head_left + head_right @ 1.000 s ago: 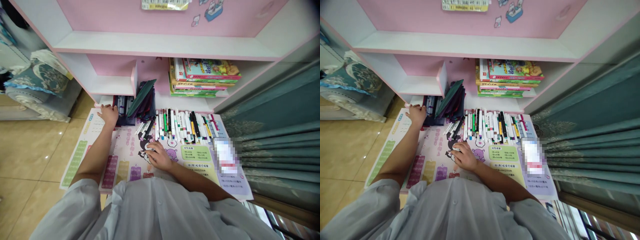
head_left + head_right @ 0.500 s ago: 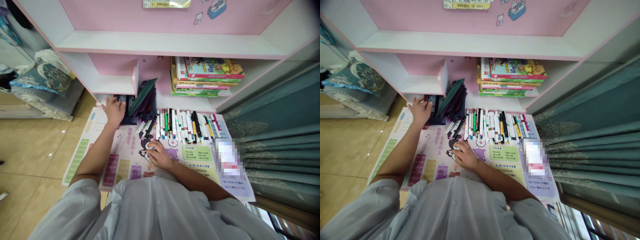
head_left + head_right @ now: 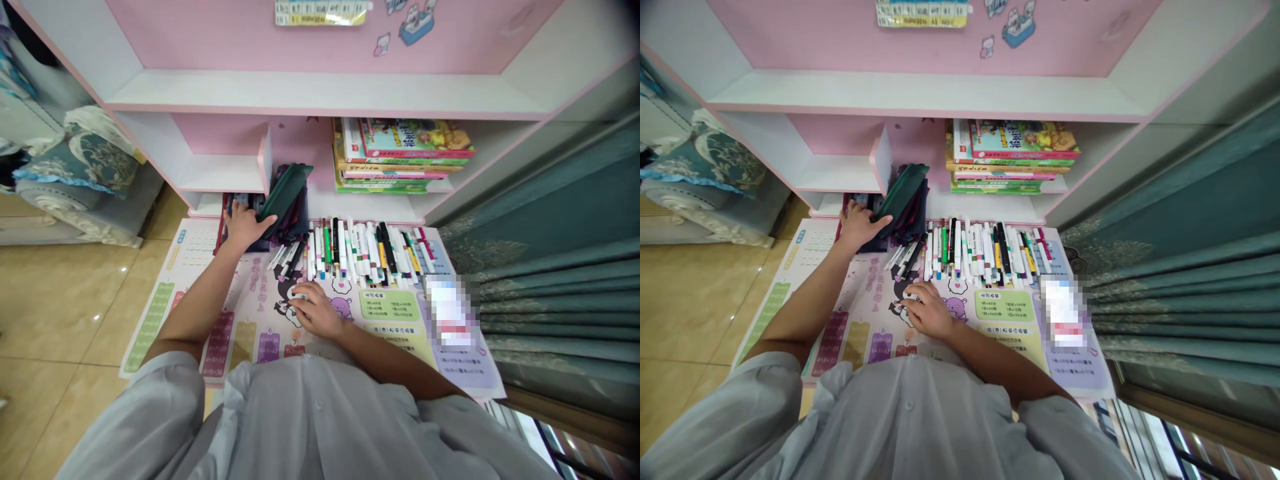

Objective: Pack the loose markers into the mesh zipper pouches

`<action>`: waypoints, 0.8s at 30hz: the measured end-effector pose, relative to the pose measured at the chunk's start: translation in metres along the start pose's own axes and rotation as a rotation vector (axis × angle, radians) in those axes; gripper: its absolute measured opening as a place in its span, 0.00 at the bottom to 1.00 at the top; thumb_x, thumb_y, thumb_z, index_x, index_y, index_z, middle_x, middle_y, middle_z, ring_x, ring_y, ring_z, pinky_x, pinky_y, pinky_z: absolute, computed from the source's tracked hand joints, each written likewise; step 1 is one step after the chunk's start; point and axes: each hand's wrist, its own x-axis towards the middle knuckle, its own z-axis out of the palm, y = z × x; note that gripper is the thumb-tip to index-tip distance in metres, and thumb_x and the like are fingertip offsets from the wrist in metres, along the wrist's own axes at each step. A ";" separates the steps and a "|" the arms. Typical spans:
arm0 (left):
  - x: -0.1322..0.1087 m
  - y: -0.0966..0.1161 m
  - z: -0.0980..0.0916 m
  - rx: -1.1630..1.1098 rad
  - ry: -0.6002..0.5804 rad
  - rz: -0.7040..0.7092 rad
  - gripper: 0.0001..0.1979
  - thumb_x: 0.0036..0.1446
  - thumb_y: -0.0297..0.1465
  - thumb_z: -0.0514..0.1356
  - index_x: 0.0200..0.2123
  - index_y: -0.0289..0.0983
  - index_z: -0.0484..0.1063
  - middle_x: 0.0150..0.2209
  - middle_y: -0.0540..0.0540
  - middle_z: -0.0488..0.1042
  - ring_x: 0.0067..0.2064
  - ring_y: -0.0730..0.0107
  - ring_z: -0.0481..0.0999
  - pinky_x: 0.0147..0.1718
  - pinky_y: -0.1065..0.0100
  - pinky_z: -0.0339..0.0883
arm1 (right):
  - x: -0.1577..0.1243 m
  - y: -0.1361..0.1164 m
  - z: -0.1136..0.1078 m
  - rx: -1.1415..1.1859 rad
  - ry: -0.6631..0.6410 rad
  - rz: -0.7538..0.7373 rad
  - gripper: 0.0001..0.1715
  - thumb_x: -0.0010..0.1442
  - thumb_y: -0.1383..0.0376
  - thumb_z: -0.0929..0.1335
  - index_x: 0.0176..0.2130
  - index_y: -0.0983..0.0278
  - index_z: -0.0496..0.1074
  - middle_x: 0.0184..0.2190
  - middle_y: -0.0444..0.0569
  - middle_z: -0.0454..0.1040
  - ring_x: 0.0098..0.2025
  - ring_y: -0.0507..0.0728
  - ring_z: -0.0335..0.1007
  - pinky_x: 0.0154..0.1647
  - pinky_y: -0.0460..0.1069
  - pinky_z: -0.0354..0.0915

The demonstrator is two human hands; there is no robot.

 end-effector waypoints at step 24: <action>-0.112 0.008 -0.042 -0.319 0.459 0.377 0.15 0.60 0.44 0.61 0.28 0.40 0.69 0.60 0.43 0.70 0.71 0.47 0.52 0.67 0.39 0.35 | 0.009 -0.019 -0.024 -0.068 0.251 -0.199 0.18 0.57 0.74 0.66 0.46 0.60 0.74 0.44 0.53 0.72 0.52 0.60 0.69 0.51 0.60 0.71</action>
